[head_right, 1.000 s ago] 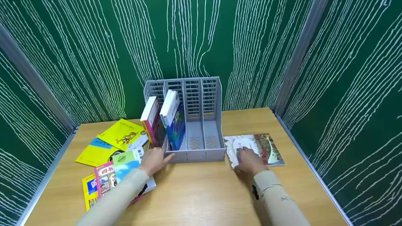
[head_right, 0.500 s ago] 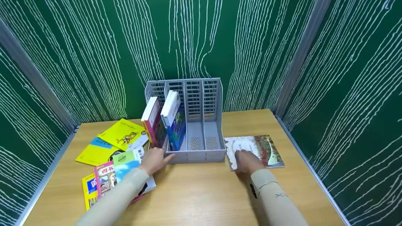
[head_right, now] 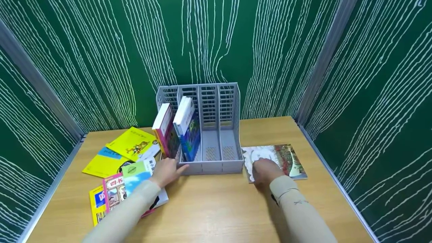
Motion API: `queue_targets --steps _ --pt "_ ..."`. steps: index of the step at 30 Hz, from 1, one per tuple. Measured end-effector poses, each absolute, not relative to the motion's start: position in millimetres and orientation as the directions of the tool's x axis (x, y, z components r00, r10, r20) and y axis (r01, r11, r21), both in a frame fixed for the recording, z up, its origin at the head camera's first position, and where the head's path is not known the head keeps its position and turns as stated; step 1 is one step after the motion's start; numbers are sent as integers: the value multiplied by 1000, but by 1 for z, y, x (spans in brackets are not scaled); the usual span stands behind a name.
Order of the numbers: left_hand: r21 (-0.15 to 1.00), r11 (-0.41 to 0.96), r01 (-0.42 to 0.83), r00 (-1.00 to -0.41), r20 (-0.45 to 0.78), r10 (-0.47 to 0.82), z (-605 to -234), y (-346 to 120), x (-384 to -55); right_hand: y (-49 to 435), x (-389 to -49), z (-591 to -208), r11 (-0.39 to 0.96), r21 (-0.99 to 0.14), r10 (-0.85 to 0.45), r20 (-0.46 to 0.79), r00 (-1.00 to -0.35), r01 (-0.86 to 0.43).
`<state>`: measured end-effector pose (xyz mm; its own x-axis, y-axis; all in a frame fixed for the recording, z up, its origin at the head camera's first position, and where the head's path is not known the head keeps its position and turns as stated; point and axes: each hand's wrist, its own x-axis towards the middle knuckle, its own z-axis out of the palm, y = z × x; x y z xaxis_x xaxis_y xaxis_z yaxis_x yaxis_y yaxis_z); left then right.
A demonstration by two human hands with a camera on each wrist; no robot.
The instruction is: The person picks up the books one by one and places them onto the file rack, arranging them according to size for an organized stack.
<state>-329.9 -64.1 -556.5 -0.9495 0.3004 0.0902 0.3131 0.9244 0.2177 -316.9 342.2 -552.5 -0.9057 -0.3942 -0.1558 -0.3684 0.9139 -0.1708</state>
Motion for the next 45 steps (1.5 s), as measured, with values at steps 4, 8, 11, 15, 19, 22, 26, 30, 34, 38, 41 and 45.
queue_targets --steps 4,8,11,15,19,22,26,30,34,38,41,45 --pt "222 923 314 -949 95 300 -554 -63 -330 340 -316 -549 917 -140 -394 -169 -904 -374" --pt "215 925 312 -950 104 296 -554 -64 -329 340 -315 -550 917 -145 -393 -174 -903 -371" --pt "216 926 310 -950 108 293 -556 -64 -328 340 -313 -554 910 -134 -411 -150 -899 -393" --pt "224 923 314 -948 121 294 -558 -63 -327 339 -309 -560 900 -85 -434 -96 -896 -427" --pt "203 922 330 -941 156 302 -562 -63 -327 337 -307 -567 873 -35 -488 -43 -872 -487" --pt "194 922 334 -938 162 306 -564 -63 -327 337 -304 -572 853 -5 -522 -8 -853 -522" --pt "206 923 324 -944 137 301 -563 -63 -328 335 -301 -576 862 21 -507 43 -861 -507" --pt "207 926 317 -947 128 296 -561 -63 -329 331 -299 -581 890 33 -455 106 -884 -454" --pt "204 926 319 -946 126 298 -561 -64 -329 328 -297 -586 925 28 -378 153 -913 -378" --pt "190 926 325 -943 138 303 -562 -64 -329 325 -294 -590 949 6 -309 206 -928 -315" --pt "180 928 327 -941 149 303 -562 -64 -329 323 -293 -592 960 -22 -264 249 -932 -278" --pt "171 930 327 -941 155 302 -561 -64 -328 324 -296 -595 968 -44 -226 285 -931 -249"
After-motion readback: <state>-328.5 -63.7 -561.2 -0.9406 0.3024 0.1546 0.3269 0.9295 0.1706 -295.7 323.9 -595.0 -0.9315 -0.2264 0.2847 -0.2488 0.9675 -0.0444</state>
